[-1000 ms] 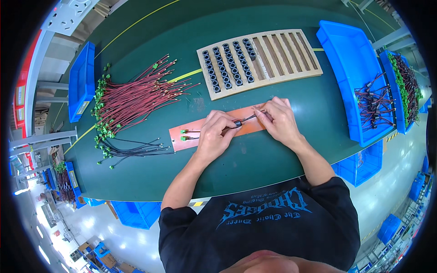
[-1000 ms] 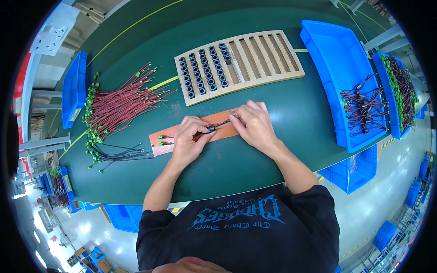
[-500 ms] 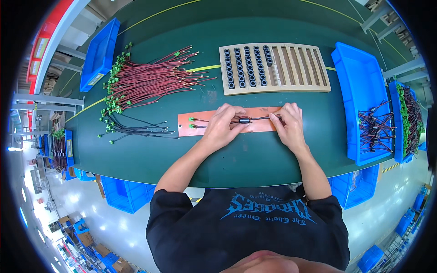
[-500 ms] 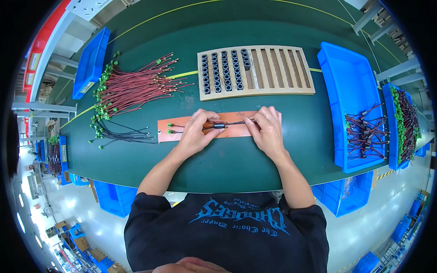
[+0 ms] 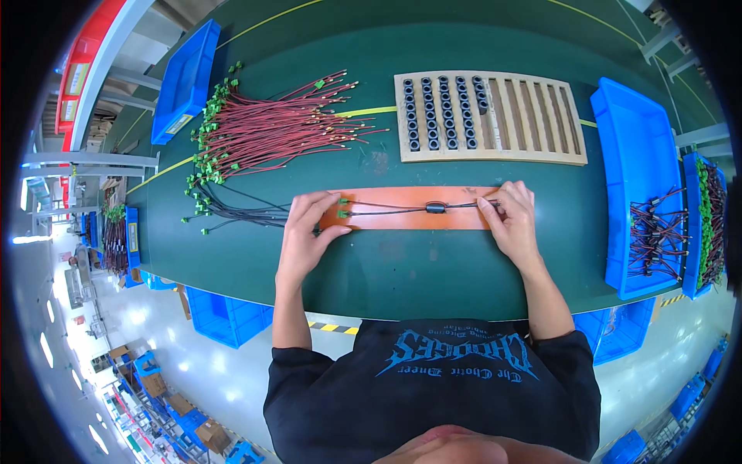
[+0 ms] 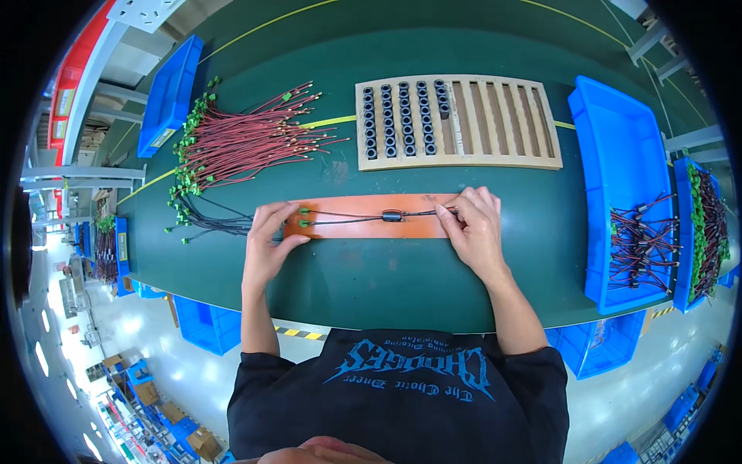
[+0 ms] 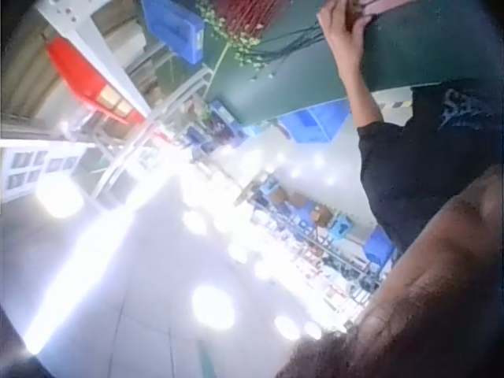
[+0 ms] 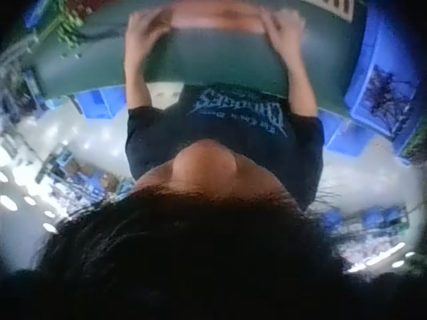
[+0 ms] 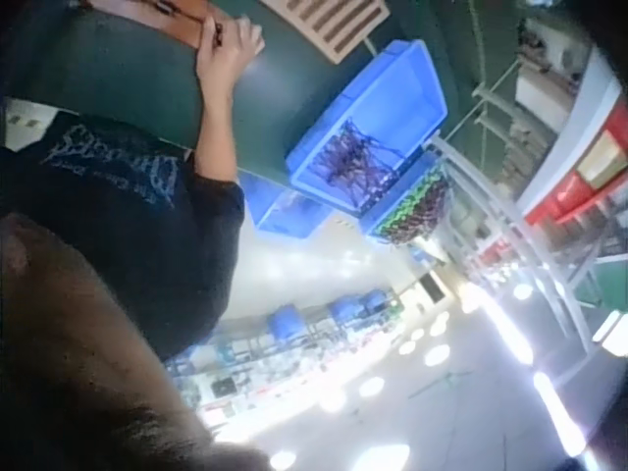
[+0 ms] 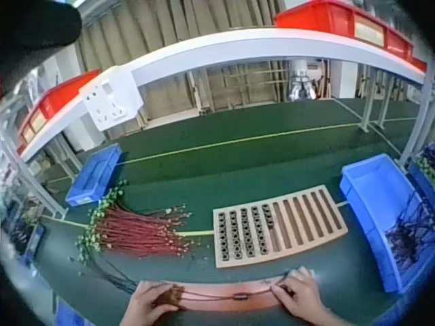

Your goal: The person assembles wires by inserting green connectors onto red and black wires, then sliding a cylindrical sleeve over the joined section. They repeat this process for multiple wire pairs, placing the finished assemblies into a blue bin on the right.

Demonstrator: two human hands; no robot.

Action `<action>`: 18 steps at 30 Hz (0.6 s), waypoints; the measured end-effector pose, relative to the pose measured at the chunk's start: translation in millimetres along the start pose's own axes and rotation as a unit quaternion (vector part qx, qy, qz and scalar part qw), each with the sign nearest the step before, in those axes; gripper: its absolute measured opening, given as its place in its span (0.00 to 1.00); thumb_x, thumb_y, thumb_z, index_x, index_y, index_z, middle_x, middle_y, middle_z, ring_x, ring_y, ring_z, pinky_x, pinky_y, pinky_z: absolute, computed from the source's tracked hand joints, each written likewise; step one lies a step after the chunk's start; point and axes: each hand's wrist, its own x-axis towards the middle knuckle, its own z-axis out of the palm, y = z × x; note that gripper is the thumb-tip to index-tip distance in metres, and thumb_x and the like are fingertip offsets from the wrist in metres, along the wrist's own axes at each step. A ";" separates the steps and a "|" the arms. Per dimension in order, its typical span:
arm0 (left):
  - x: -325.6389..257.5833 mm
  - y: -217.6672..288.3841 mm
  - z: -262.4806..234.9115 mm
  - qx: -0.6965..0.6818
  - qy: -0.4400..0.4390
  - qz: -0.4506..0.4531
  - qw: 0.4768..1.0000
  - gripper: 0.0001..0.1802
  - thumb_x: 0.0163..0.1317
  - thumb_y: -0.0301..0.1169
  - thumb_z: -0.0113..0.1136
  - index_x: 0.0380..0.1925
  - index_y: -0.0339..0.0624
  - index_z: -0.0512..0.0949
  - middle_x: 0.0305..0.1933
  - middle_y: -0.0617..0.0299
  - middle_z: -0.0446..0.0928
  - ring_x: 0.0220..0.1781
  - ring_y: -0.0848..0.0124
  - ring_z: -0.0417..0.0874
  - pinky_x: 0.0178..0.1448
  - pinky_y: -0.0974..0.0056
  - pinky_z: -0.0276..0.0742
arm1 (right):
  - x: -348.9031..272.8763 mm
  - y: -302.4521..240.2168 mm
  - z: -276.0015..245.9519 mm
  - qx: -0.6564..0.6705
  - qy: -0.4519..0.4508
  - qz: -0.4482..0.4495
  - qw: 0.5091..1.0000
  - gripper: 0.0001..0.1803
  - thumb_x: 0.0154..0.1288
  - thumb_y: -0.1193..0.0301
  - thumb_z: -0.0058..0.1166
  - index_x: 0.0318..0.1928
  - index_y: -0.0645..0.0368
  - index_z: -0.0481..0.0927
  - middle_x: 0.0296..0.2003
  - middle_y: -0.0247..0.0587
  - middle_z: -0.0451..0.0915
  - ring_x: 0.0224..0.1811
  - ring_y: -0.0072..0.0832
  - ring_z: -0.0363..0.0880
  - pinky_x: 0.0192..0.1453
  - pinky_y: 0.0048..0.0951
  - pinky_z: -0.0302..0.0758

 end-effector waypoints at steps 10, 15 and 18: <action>19.4 26.2 10.1 0.018 -0.002 0.008 1.000 0.32 0.48 0.27 0.80 0.57 0.40 0.84 0.54 0.55 0.81 0.58 0.55 0.81 0.63 0.54 0.77 | 0.5 3.8 1.0 0.007 0.010 0.007 1.000 0.06 0.64 0.71 0.69 0.32 0.57 0.84 0.25 0.32 0.69 0.32 0.32 0.67 0.46 0.36 0.62; 49.2 75.5 65.2 -0.048 -0.061 0.107 0.991 0.26 0.52 0.31 0.80 0.52 0.37 0.84 0.51 0.53 0.83 0.55 0.53 0.81 0.58 0.54 0.79 | -1.7 7.2 -0.2 0.010 -0.008 0.002 1.000 0.06 0.66 0.69 0.67 0.33 0.56 0.84 0.26 0.32 0.71 0.34 0.33 0.69 0.50 0.37 0.65; 63.0 67.3 90.3 -0.076 -0.102 0.146 0.981 0.21 0.53 0.28 0.78 0.47 0.34 0.84 0.45 0.53 0.82 0.49 0.54 0.82 0.53 0.54 0.79 | -3.0 8.0 -1.6 0.015 -0.011 0.000 1.000 0.07 0.66 0.69 0.67 0.32 0.56 0.83 0.26 0.32 0.71 0.34 0.33 0.69 0.51 0.38 0.65</action>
